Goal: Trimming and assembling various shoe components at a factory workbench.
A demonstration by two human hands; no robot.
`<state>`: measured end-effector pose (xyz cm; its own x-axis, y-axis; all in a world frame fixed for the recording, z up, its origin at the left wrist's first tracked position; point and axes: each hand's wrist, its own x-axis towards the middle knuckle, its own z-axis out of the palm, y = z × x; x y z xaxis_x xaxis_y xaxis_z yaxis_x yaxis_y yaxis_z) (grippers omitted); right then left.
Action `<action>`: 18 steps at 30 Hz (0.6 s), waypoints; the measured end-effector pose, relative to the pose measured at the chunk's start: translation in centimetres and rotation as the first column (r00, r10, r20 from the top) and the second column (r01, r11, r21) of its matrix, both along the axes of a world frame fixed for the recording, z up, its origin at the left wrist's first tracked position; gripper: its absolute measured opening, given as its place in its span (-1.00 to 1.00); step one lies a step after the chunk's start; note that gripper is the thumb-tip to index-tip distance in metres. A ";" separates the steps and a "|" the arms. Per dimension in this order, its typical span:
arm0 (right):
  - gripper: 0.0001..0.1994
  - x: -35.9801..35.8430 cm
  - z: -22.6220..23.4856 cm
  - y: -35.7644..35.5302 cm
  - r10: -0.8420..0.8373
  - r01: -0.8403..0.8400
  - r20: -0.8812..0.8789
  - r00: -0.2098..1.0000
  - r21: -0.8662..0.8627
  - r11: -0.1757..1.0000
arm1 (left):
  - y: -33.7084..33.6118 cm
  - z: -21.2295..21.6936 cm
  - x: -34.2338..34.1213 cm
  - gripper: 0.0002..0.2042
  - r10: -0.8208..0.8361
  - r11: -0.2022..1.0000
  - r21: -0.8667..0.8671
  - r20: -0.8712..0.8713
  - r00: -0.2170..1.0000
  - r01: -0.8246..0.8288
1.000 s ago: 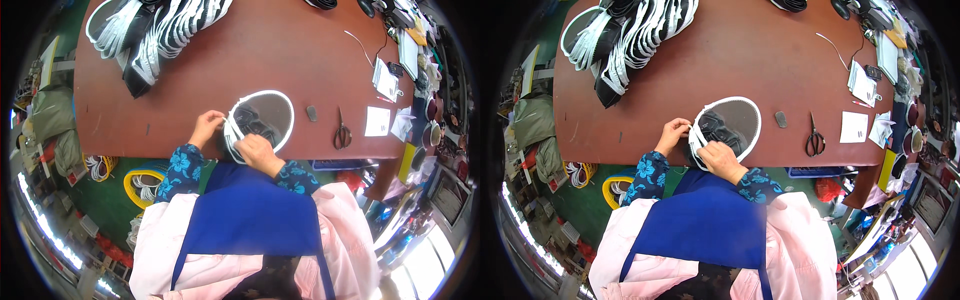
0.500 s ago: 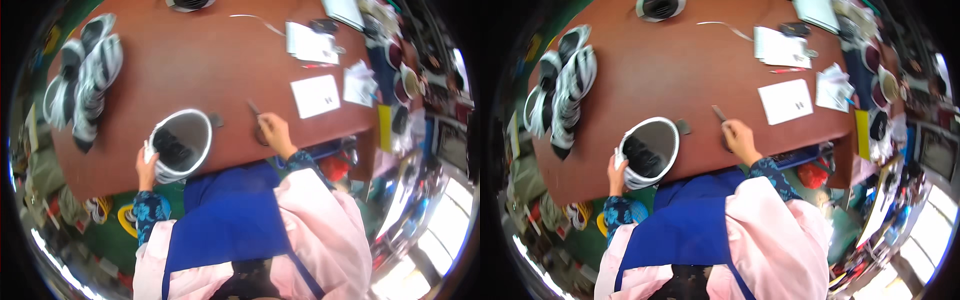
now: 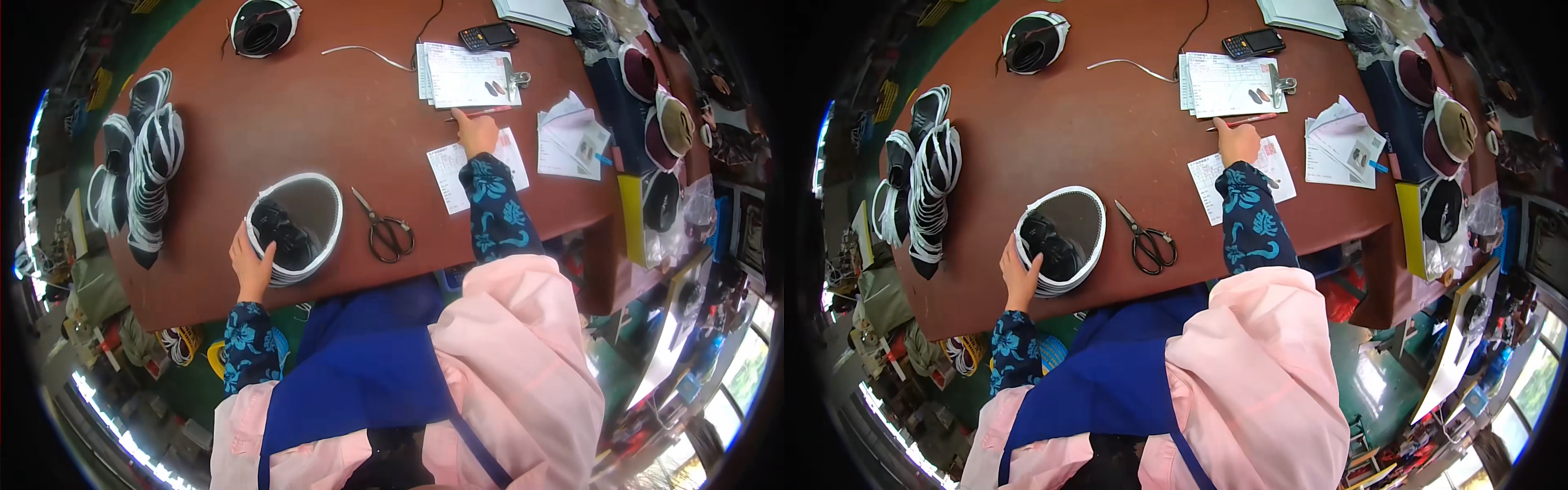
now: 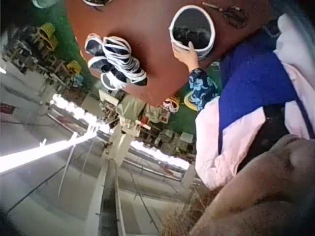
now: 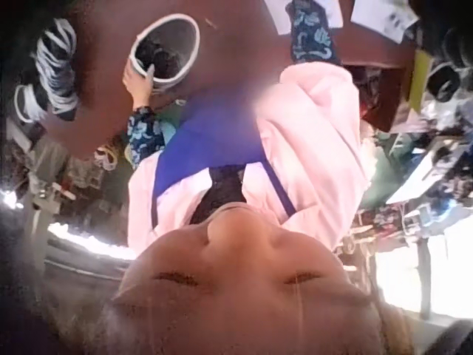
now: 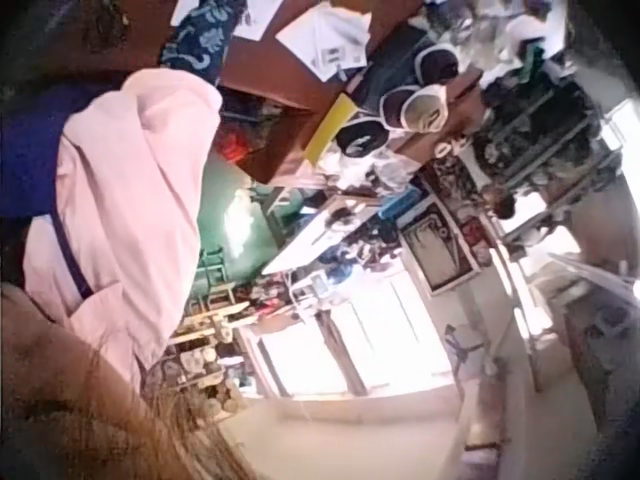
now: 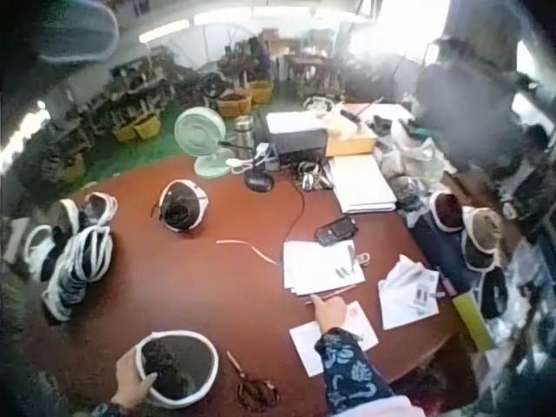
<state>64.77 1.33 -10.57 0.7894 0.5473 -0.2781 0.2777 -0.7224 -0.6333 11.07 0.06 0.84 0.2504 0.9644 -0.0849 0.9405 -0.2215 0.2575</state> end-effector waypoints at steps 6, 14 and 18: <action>-0.82 -2.0 2.2 -2.3 0.144 0.121 -0.626 0.766 0.361 0.925 | -3.2 -0.3 -1.3 -0.17 0.219 0.973 0.073 0.020 0.975 -0.220; -0.94 -5.4 -0.2 -8.5 0.524 -0.389 -0.119 0.844 0.537 0.748 | -4.0 -1.5 -1.2 -0.12 0.252 0.967 0.040 -0.003 0.968 -0.251; -0.94 -5.6 0.0 -8.0 0.534 -0.459 -0.035 0.845 0.464 0.758 | -4.3 -1.3 -1.8 -0.12 0.260 0.966 0.011 -0.008 0.966 -0.260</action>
<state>59.20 -6.63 -10.58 0.3396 0.9403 -0.0200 0.3922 -0.1609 -0.9057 9.32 -4.21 -0.49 -0.0097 0.9970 -0.0764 0.9684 0.0284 0.2478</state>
